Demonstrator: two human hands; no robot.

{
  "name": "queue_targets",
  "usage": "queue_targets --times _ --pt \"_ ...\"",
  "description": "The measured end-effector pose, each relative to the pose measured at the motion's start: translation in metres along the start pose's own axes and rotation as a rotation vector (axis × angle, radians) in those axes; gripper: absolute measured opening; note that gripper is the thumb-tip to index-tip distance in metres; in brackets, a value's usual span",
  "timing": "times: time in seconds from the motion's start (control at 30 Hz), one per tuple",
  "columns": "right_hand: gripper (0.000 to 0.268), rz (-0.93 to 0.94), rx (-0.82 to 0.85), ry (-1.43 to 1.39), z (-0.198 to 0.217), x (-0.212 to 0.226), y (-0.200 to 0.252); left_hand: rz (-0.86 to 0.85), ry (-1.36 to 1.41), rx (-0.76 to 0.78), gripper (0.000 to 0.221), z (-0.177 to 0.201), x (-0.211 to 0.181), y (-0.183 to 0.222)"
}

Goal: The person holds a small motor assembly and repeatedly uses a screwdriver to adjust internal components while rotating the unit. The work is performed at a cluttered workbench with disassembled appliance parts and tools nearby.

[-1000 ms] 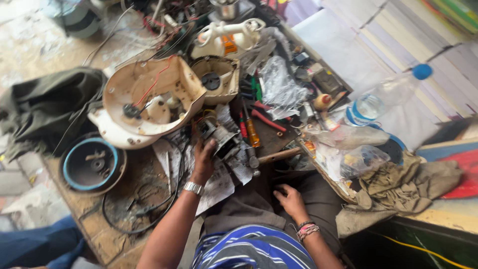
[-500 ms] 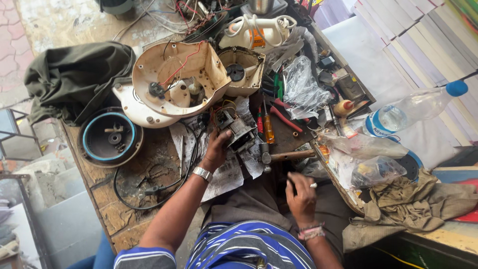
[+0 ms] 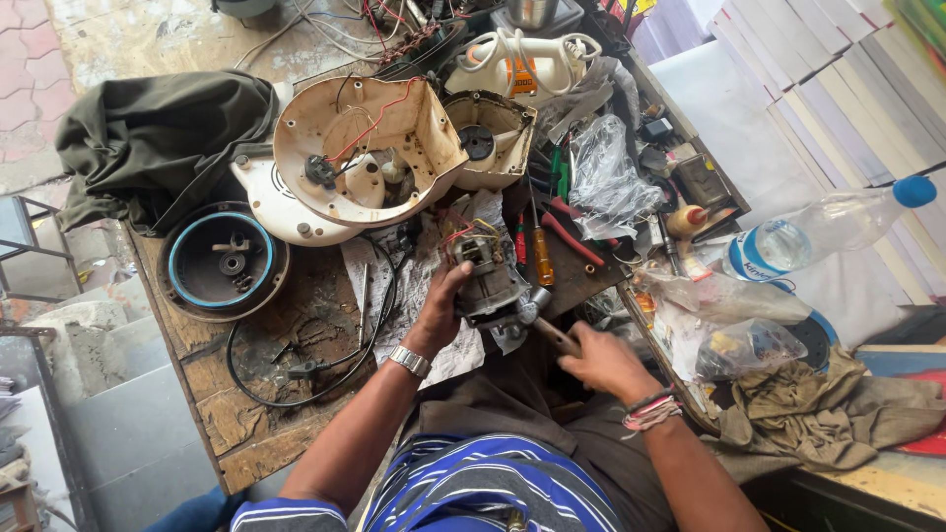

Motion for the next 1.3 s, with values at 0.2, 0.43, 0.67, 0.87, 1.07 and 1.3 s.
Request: queue_targets --times 0.2,0.43,0.67,0.87,1.07,1.3 --pt "0.04 -0.049 -0.233 -0.247 0.015 -0.002 0.042 0.071 -0.026 -0.145 0.08 -0.011 -0.002 -0.005" --pt "0.05 0.492 -0.935 -0.32 0.078 0.053 0.149 -0.063 0.09 -0.02 0.066 -0.043 -0.03 -0.009" --pt "0.052 0.741 -1.063 -0.284 0.08 0.084 0.183 -0.102 0.014 -0.038 0.061 -0.057 -0.044 0.0" --pt "0.06 0.456 -0.827 -0.17 0.07 0.1 0.137 -0.069 -0.026 -0.076 0.062 -0.056 -0.038 0.002" --pt "0.048 0.749 -1.18 -0.124 0.084 0.099 0.186 -0.02 0.053 -0.088 0.062 -0.054 -0.027 0.001" --pt "0.053 0.494 -0.789 -0.436 0.07 0.064 0.115 -0.009 0.128 -0.085 0.056 -0.055 -0.021 -0.01"
Point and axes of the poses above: each hand's wrist, its own y-axis away from the middle knuckle, its own z-axis out of the back of the hand, x = y × z, the point moved 9 cm from there along -y, towards the middle knuckle, and after that the axes turned 4 degrees about x, right-handed, at the moved point
